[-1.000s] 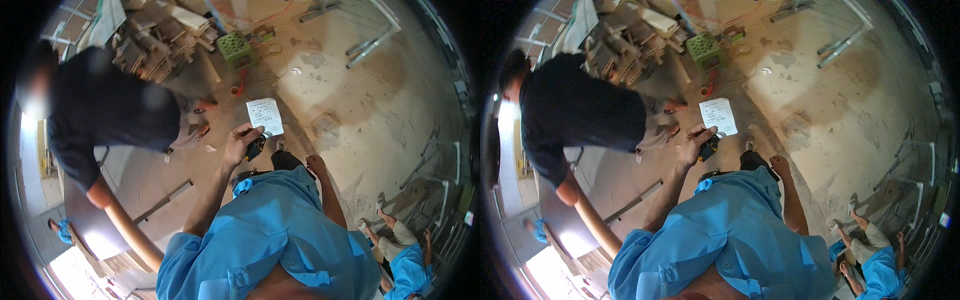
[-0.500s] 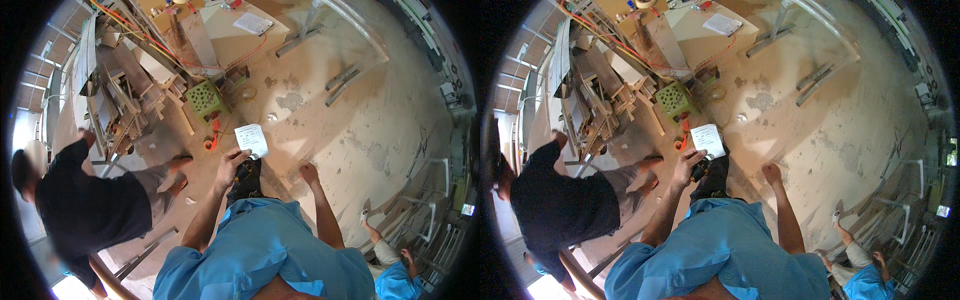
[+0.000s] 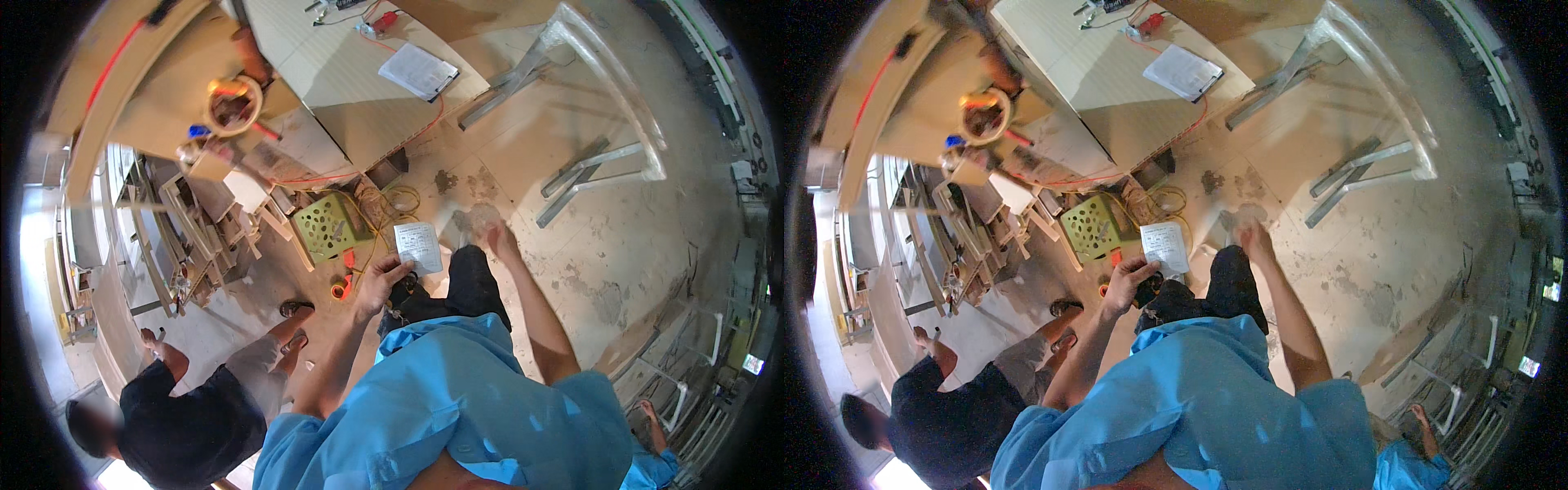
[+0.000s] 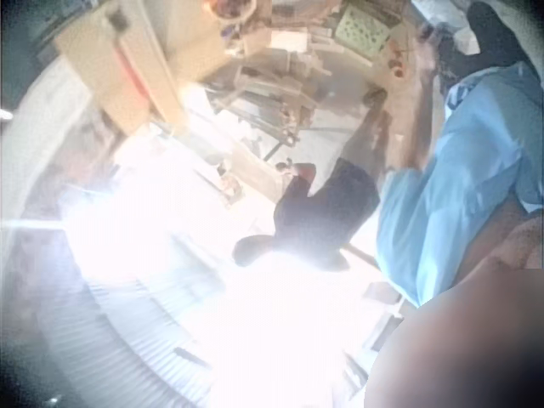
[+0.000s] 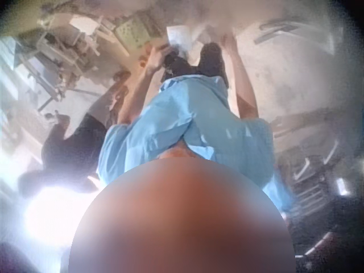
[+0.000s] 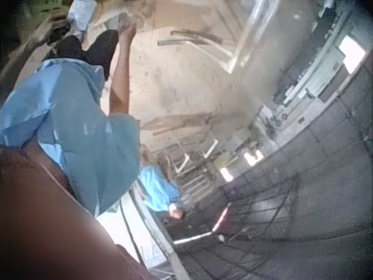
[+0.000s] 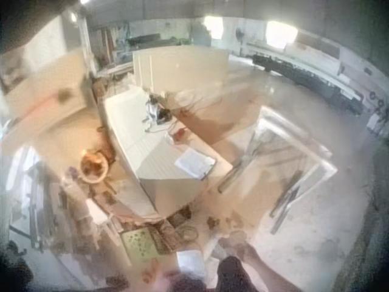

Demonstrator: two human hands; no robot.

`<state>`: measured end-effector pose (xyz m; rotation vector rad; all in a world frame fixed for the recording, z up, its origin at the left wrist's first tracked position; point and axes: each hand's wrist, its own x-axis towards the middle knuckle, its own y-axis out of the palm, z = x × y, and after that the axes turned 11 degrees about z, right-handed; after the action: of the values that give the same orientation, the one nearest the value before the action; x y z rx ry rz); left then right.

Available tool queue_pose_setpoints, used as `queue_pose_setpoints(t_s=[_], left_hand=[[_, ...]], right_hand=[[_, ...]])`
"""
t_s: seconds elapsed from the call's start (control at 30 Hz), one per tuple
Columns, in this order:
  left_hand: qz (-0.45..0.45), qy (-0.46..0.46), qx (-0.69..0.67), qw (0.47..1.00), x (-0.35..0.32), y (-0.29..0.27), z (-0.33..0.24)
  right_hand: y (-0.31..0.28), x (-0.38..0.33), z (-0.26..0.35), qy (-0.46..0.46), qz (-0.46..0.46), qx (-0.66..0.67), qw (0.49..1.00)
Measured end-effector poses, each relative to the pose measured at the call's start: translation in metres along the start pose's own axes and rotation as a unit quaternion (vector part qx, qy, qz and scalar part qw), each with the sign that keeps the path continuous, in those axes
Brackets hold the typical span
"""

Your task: The person uses a tape measure to measure the length and width of a large wooden table surface. They handle small paper slips and a clipboard, appearing to record or check measurements in a workshop environment.

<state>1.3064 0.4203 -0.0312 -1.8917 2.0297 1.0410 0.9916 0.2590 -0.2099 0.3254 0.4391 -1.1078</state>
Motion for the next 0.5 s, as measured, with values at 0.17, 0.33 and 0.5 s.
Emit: queue_pose_setpoints(t_s=[0.17,0.33,0.5], left_hand=[[-0.079,0.007,0.02,0.997,0.133,-0.024,0.024],[-0.257,-0.164,-0.171,0.937,0.235,0.007,0.045],[-0.334,-0.209,-0.352,0.849,0.338,0.081,0.008]], right_hand=[[-0.069,0.249,0.092,-0.093,-0.017,-0.451,0.888],[-0.104,0.579,0.133,-0.055,-0.05,-0.42,0.904],[-0.112,0.792,0.116,-0.009,-0.027,-0.554,0.832]])
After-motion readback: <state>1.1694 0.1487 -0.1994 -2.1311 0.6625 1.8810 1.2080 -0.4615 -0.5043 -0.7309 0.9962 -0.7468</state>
